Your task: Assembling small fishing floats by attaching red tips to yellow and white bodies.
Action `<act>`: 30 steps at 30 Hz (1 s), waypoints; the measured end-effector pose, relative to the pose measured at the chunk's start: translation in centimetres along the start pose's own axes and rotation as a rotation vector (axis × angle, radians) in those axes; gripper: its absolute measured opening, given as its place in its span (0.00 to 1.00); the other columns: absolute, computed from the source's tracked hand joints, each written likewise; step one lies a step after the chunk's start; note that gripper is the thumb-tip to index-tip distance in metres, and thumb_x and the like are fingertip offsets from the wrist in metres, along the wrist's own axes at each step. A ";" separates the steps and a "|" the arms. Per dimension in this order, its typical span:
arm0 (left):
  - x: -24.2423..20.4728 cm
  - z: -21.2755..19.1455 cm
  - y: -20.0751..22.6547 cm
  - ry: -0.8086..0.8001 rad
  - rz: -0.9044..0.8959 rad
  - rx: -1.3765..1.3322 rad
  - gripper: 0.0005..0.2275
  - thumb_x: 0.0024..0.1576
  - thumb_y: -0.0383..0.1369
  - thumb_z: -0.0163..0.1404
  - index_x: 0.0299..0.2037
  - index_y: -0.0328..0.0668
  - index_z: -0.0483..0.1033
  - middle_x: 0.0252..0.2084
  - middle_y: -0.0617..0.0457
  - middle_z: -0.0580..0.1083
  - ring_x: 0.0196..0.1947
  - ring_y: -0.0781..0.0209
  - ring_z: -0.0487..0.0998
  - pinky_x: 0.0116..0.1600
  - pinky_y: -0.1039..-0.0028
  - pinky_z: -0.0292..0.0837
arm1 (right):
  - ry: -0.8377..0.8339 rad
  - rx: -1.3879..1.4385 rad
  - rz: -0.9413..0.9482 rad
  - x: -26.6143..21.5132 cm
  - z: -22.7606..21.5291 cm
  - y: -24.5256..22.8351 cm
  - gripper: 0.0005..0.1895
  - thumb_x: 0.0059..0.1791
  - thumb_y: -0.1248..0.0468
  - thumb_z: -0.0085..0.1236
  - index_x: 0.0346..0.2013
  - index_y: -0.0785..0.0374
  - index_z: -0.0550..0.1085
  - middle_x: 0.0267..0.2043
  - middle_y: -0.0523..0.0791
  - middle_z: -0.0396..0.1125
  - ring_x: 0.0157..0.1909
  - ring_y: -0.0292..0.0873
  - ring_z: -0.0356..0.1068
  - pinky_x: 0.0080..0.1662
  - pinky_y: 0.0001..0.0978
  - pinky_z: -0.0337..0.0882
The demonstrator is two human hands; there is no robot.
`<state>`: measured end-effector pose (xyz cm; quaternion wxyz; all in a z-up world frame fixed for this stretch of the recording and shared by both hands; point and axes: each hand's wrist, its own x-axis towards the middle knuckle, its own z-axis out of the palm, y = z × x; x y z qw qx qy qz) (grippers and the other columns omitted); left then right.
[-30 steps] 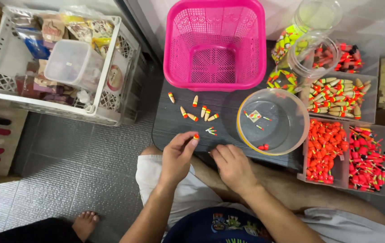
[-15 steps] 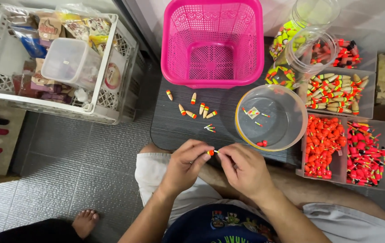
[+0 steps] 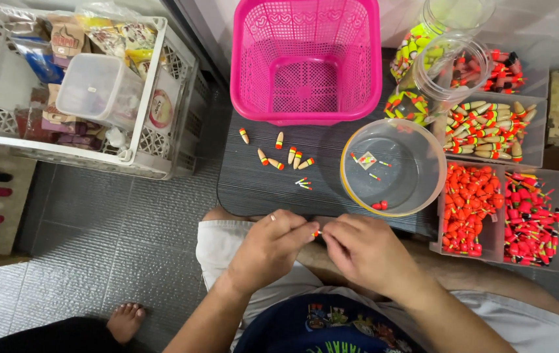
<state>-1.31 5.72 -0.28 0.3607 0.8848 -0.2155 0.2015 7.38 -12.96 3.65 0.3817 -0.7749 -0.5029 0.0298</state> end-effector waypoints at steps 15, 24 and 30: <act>2.8 -0.7 1.7 -0.011 -0.174 -0.197 0.08 0.59 0.25 0.48 0.47 0.36 0.74 0.40 0.47 0.73 0.39 0.55 0.75 0.45 0.69 0.71 | 0.225 0.234 0.205 -2.5 1.0 -0.1 0.06 0.50 0.66 0.50 0.37 0.65 0.72 0.35 0.46 0.70 0.32 0.43 0.69 0.40 0.29 0.68; 3.3 1.0 2.3 0.076 0.063 -0.032 0.06 0.60 0.22 0.45 0.46 0.31 0.70 0.40 0.45 0.69 0.33 0.49 0.72 0.42 0.61 0.70 | 0.304 0.343 0.358 -1.9 -0.2 -1.7 0.14 0.51 0.61 0.43 0.23 0.59 0.71 0.18 0.38 0.64 0.21 0.35 0.61 0.30 0.24 0.63; 5.7 1.1 1.7 0.329 0.188 0.080 0.05 0.58 0.25 0.47 0.37 0.31 0.77 0.30 0.50 0.69 0.25 0.56 0.71 0.32 0.73 0.72 | 0.356 0.776 0.531 -1.4 0.8 -0.2 0.15 0.49 0.70 0.47 0.19 0.67 0.75 0.10 0.48 0.65 0.11 0.39 0.67 0.18 0.28 0.69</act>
